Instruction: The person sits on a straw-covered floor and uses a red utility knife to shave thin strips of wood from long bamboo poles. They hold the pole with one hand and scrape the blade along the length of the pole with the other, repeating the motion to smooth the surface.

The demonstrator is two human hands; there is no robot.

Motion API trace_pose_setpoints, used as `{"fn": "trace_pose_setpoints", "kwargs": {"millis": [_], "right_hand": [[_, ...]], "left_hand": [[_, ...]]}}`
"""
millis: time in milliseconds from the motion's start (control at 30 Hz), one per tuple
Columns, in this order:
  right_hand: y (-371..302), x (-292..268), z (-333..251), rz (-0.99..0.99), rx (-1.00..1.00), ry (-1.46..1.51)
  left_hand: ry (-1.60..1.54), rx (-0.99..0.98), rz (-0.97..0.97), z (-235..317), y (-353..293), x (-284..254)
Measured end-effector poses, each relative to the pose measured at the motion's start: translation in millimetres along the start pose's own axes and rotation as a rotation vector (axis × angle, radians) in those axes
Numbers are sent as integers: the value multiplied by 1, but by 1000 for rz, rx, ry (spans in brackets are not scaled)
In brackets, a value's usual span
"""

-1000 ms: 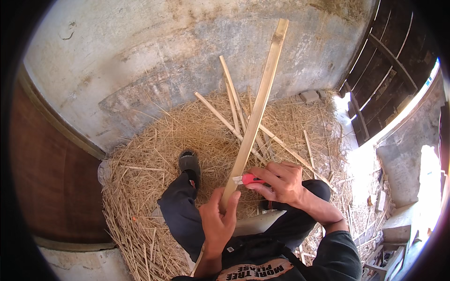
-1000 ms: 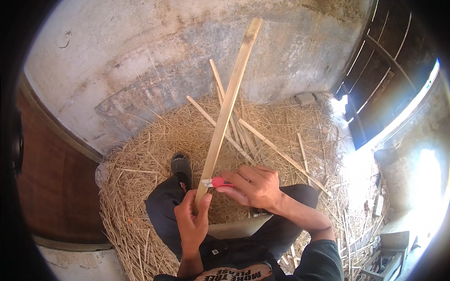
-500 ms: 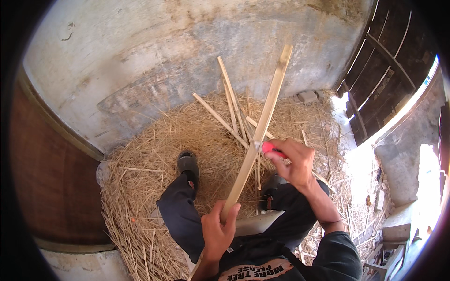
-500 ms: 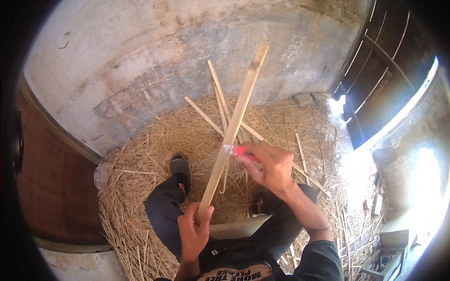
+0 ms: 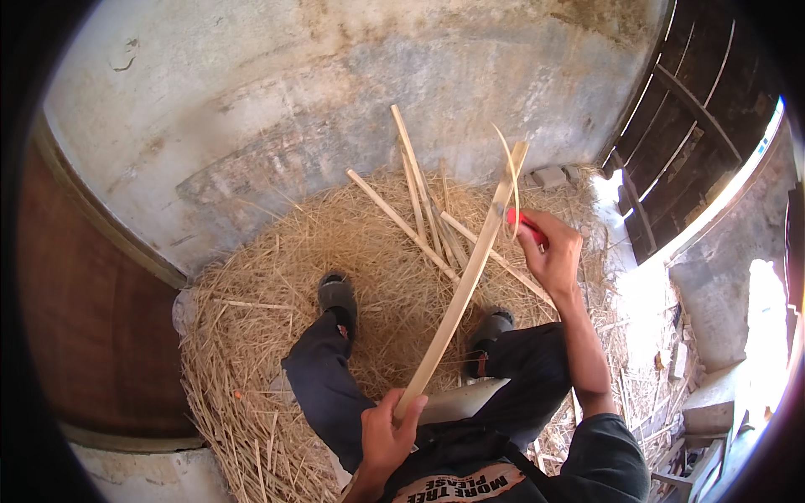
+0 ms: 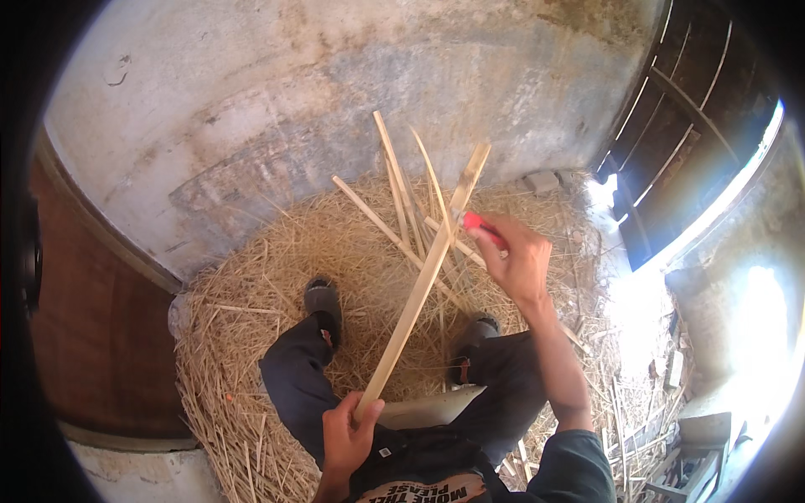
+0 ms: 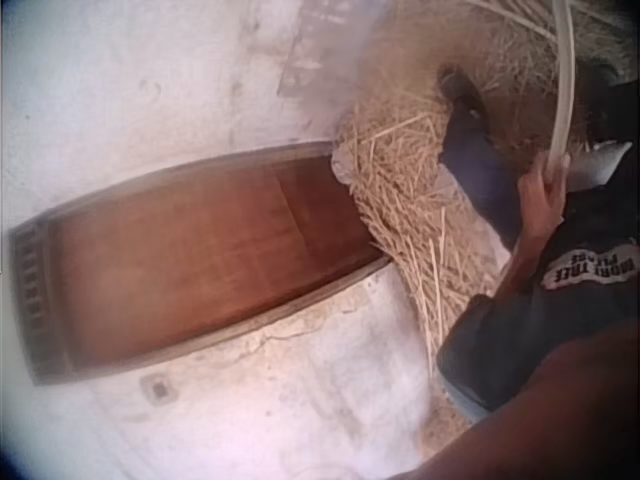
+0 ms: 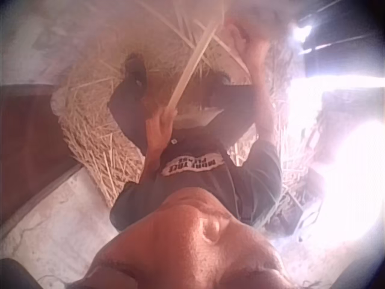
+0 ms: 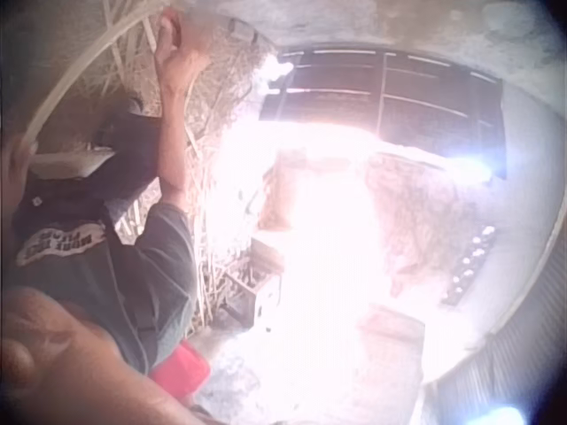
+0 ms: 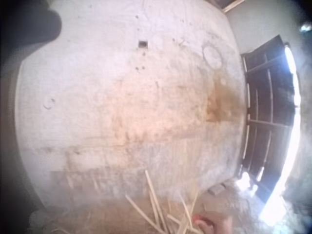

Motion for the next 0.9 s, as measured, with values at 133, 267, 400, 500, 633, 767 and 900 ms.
{"fn": "trace_pose_setpoints", "kwargs": {"millis": [133,267,400,500,633,767,900], "right_hand": [[5,-2,11,25,0,-13],[6,-1,5,44,-58,-28],[8,-3,-5,55,-84,-42],[7,-2,-7,70,-86,-48],[5,-8,-4,149,-124,-19],[8,-17,-5,154,24,-21],[21,-25,55,151,388,275]], "left_hand": [[3,-40,-72,-11,-11,-6],[-151,-85,-114,-31,-16,-6],[-441,-243,-277,-36,-15,-8],[-287,-156,-215,-31,-14,-10],[-575,-304,-432,-48,-13,-14],[-860,-464,-625,-55,-14,-20],[-387,-236,-268,-46,-18,-25]]}}
Point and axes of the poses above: each hand's wrist, its own y-axis towards the middle knuckle, its own x-axis out of the palm, z = x × y, the point moved 3 cm from there along y, towards the middle knuckle, and after that the axes turned 2 degrees about -z, right-handed, at the moved point
